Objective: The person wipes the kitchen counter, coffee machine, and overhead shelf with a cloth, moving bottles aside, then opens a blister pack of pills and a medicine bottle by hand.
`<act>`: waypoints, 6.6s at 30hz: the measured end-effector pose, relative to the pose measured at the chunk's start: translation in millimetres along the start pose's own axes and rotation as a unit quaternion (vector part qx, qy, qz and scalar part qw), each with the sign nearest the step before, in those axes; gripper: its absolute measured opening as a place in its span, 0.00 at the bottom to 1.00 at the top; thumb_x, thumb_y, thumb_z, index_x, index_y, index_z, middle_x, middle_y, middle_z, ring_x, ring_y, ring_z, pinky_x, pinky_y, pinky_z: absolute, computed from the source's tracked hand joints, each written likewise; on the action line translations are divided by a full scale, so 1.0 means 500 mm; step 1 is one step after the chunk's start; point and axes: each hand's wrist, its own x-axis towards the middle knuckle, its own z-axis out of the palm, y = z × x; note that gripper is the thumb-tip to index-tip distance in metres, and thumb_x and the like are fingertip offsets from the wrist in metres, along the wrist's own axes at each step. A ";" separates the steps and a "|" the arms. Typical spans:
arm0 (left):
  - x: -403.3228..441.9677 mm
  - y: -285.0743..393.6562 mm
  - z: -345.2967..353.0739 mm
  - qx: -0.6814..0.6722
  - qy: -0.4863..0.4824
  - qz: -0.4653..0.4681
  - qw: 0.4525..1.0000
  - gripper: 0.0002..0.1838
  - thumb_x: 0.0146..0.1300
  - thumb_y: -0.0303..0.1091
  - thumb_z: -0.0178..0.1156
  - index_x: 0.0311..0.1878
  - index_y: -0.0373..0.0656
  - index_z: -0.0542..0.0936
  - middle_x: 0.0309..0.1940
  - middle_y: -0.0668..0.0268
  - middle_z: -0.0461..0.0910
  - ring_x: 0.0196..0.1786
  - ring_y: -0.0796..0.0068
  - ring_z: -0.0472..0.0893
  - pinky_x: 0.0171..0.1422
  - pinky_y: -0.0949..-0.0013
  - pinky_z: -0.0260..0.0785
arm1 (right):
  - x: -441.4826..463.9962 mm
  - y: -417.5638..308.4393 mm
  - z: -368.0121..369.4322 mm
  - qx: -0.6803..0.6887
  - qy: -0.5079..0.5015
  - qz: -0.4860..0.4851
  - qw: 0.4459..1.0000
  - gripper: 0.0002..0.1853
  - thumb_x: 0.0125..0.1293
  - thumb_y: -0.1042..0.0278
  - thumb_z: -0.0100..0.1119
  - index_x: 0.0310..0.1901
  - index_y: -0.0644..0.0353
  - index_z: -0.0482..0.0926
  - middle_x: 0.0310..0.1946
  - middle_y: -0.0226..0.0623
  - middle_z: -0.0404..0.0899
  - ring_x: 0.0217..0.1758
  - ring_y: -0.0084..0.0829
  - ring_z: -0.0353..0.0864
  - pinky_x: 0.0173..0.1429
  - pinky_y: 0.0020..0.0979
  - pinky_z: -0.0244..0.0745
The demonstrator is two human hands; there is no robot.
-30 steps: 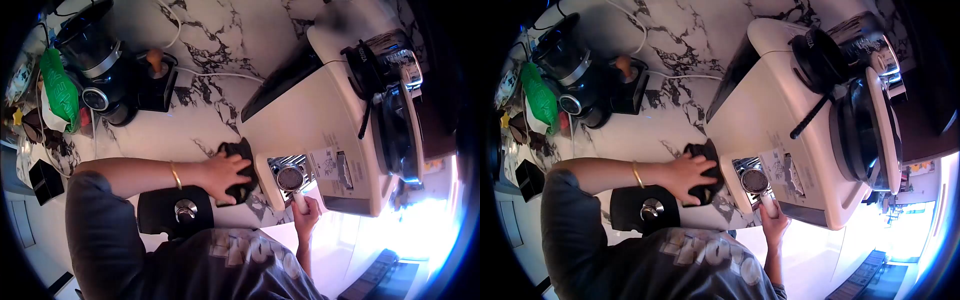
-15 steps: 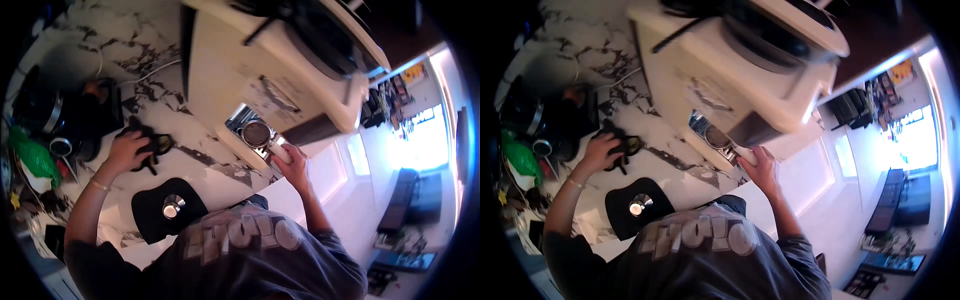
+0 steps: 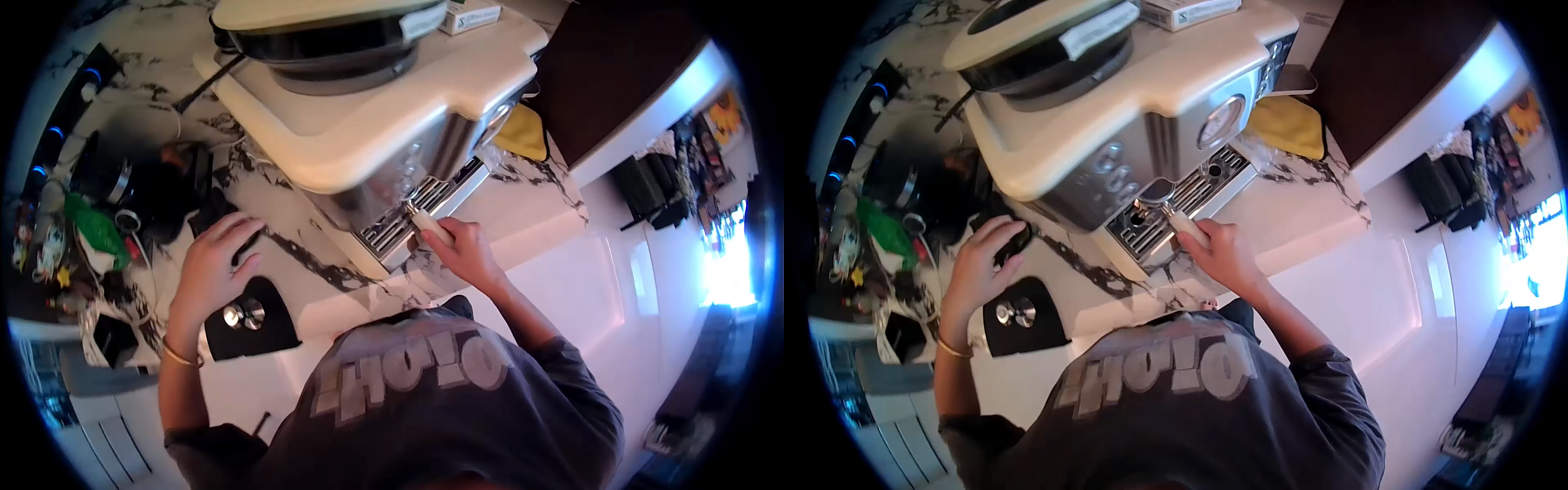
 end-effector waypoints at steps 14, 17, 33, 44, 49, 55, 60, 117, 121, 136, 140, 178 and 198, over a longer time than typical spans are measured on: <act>-0.075 0.228 0.273 -0.174 0.167 -0.137 0.961 0.13 0.52 0.24 0.64 0.43 0.38 0.79 0.41 0.56 0.79 0.31 0.68 0.82 0.37 0.71 0.73 | 0.016 0.024 0.005 0.003 0.046 -0.174 0.984 0.15 0.61 0.59 0.58 0.26 0.64 0.73 0.20 0.50 0.76 0.23 0.51 0.76 0.26 0.46 0.69; -0.066 0.231 0.284 -0.186 0.188 -0.131 0.955 0.13 0.52 0.23 0.63 0.43 0.38 0.79 0.41 0.56 0.79 0.31 0.68 0.82 0.37 0.71 0.73 | 0.033 -0.003 0.011 -0.050 0.078 -0.174 0.980 0.14 0.59 0.60 0.60 0.26 0.64 0.75 0.22 0.47 0.76 0.26 0.50 0.77 0.29 0.44 0.71; -0.042 0.260 0.361 -0.239 0.240 -0.185 0.922 0.17 0.52 0.22 0.61 0.48 0.36 0.76 0.45 0.57 0.77 0.33 0.74 0.79 0.34 0.74 0.70 | 0.033 -0.033 0.037 -0.080 0.066 -0.165 0.981 0.15 0.55 0.61 0.63 0.35 0.66 0.75 0.29 0.47 0.75 0.34 0.49 0.77 0.36 0.43 0.73; 0.007 0.266 0.446 -0.299 0.304 -0.276 0.862 0.50 0.46 0.32 0.69 0.68 0.33 0.48 0.67 0.47 0.52 0.66 0.52 0.60 0.64 0.58 0.58 | 0.040 0.137 -0.054 0.049 0.111 -0.034 0.992 0.17 0.50 0.70 0.66 0.42 0.65 0.75 0.28 0.42 0.76 0.29 0.35 0.77 0.33 0.33 0.74; 0.029 0.267 0.434 -0.201 0.243 -0.348 0.883 0.60 0.37 0.41 0.76 0.68 0.30 0.47 0.67 0.42 0.51 0.69 0.46 0.55 0.67 0.55 0.51 | 0.108 0.250 -0.129 -0.092 0.174 -0.121 0.973 0.51 0.38 0.68 0.76 0.65 0.64 0.57 0.51 0.50 0.71 0.44 0.42 0.76 0.46 0.38 0.74; 0.035 0.264 0.403 -0.108 0.180 -0.392 0.896 0.65 0.31 0.54 0.75 0.68 0.33 0.48 0.67 0.48 0.55 0.69 0.55 0.58 0.65 0.47 0.47 | 0.228 0.265 -0.161 -0.036 -0.037 -0.086 0.995 0.59 0.27 0.61 0.81 0.64 0.69 0.57 0.49 0.47 0.72 0.37 0.36 0.75 0.42 0.33 0.75; 0.037 0.234 0.400 -0.134 0.168 -0.334 0.918 0.64 0.31 0.53 0.76 0.68 0.33 0.50 0.66 0.40 0.52 0.68 0.47 0.58 0.67 0.48 0.48 | 0.222 0.228 -0.132 -0.152 0.033 -0.247 0.956 0.55 0.25 0.52 0.82 0.56 0.70 0.62 0.41 0.50 0.76 0.38 0.44 0.78 0.39 0.35 0.76; 0.057 -0.115 0.233 -0.246 0.095 -0.175 0.948 0.68 0.18 0.30 0.80 0.70 0.45 0.52 0.68 0.52 0.58 0.69 0.55 0.60 0.72 0.65 0.54 | 0.103 0.069 0.141 -0.145 0.217 -0.002 0.965 0.61 0.27 0.55 0.80 0.61 0.78 0.53 0.55 0.60 0.63 0.60 0.55 0.61 0.67 0.49 0.52; 0.061 -0.094 0.232 -0.243 0.088 -0.217 0.941 0.69 0.16 0.29 0.80 0.70 0.44 0.51 0.67 0.53 0.60 0.67 0.56 0.64 0.70 0.63 0.57 | 0.112 0.084 0.142 -0.090 0.210 -0.019 0.973 0.63 0.26 0.57 0.81 0.63 0.75 0.51 0.58 0.59 0.60 0.63 0.57 0.56 0.69 0.50 0.49; 0.082 -0.075 0.271 -0.207 0.127 -0.233 0.942 0.70 0.18 0.29 0.79 0.71 0.42 0.48 0.66 0.53 0.60 0.66 0.56 0.64 0.70 0.63 0.57 | 0.178 0.109 0.097 -0.096 0.193 -0.069 0.974 0.61 0.23 0.57 0.81 0.61 0.73 0.56 0.52 0.56 0.67 0.57 0.54 0.65 0.63 0.47 0.60; 0.079 -0.090 0.285 -0.226 0.130 -0.222 0.939 0.70 0.18 0.29 0.79 0.71 0.44 0.48 0.66 0.52 0.60 0.67 0.56 0.63 0.70 0.63 0.57 | 0.181 0.114 0.099 -0.107 0.184 -0.050 0.976 0.60 0.25 0.55 0.81 0.61 0.73 0.56 0.53 0.55 0.67 0.57 0.53 0.65 0.63 0.47 0.60; 0.029 0.015 0.324 -0.116 0.202 -0.369 0.900 0.54 0.39 0.34 0.71 0.70 0.40 0.50 0.48 0.44 0.76 0.46 0.49 0.79 0.50 0.60 0.71 | 0.250 0.236 -0.260 -0.197 0.231 -0.183 0.935 0.04 0.50 0.81 0.55 0.29 0.65 0.77 0.27 0.45 0.74 0.32 0.46 0.76 0.35 0.40 0.71; -0.124 -0.352 0.177 0.070 -0.047 -0.225 0.971 0.36 0.60 0.63 0.48 0.68 0.57 0.60 0.71 0.52 0.50 0.73 0.47 0.48 0.73 0.49 0.41 | -0.056 -0.302 0.300 -0.050 -0.025 -0.388 0.920 0.11 0.47 0.79 0.63 0.35 0.65 0.79 0.35 0.44 0.78 0.38 0.44 0.78 0.44 0.37 0.74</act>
